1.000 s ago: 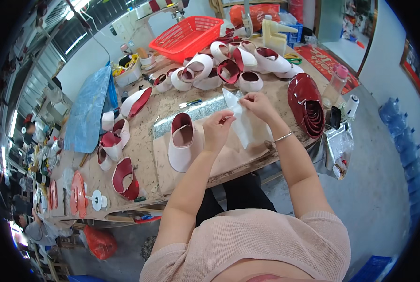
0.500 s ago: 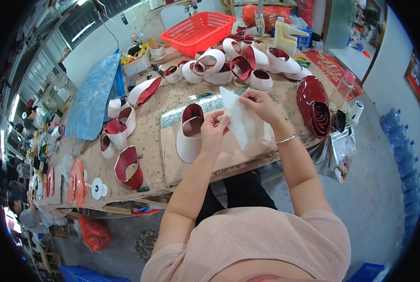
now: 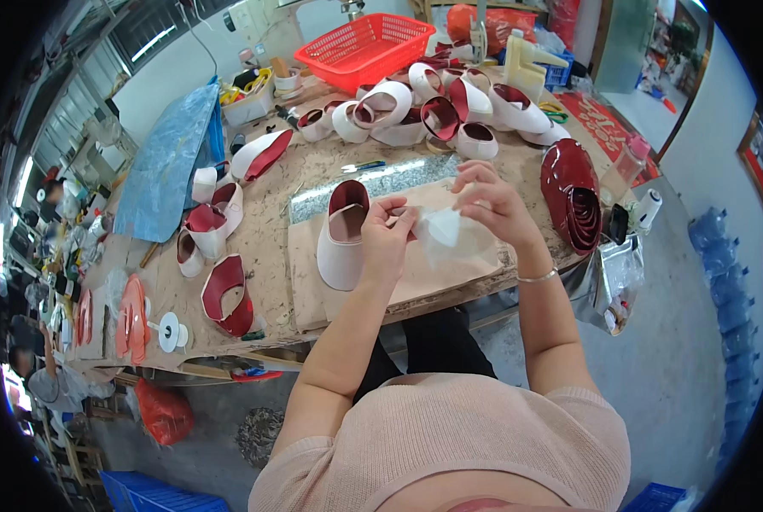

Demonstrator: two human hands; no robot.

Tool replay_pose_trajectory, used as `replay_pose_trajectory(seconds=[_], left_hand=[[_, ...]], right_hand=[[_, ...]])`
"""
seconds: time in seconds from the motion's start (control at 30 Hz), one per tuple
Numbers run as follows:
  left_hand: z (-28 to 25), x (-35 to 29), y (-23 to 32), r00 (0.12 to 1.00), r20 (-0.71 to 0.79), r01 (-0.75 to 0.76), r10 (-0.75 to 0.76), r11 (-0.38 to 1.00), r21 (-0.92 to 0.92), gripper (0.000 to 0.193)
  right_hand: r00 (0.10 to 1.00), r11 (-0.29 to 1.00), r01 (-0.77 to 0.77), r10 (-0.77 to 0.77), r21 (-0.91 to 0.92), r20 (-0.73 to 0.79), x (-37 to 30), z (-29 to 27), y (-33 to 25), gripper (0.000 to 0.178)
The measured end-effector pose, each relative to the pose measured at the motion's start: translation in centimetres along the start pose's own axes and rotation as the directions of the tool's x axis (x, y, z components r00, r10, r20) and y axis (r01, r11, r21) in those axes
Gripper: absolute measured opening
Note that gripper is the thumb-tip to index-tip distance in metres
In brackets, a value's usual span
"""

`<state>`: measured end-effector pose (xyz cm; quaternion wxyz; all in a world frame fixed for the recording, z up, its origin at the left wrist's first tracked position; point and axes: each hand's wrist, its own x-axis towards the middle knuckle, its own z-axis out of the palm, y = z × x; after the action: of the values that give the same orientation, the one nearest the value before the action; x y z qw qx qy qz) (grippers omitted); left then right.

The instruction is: Assemble and inspect shoe components at a manufacturing workbench.

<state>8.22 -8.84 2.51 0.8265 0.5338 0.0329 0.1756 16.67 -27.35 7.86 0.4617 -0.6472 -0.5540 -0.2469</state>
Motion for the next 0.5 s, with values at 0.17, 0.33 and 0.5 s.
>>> replay_pose_trajectory(seconds=[0.17,0.33,0.5], left_hand=[[1.0,-2.1,1.0,0.984,-0.054,-0.158,0.172,0.966,0.203,0.019],[1.6,-3.1,-0.2,0.990,-0.005,-0.139,0.140,0.984,0.113,0.020],[0.3,-3.1,-0.2,0.985,0.038,-0.174,0.170,0.961,0.215,0.022]], right_hand=[[0.708,0.794,-0.590,0.421,-0.147,-0.568,-2.0,2.0,-3.9,0.015],[0.690,0.731,-0.640,0.682,0.236,-0.242,-3.4,6.4,-4.8,0.017],[0.675,0.644,-0.674,0.736,0.363,-0.053,-2.9,6.0,-5.1,0.014]])
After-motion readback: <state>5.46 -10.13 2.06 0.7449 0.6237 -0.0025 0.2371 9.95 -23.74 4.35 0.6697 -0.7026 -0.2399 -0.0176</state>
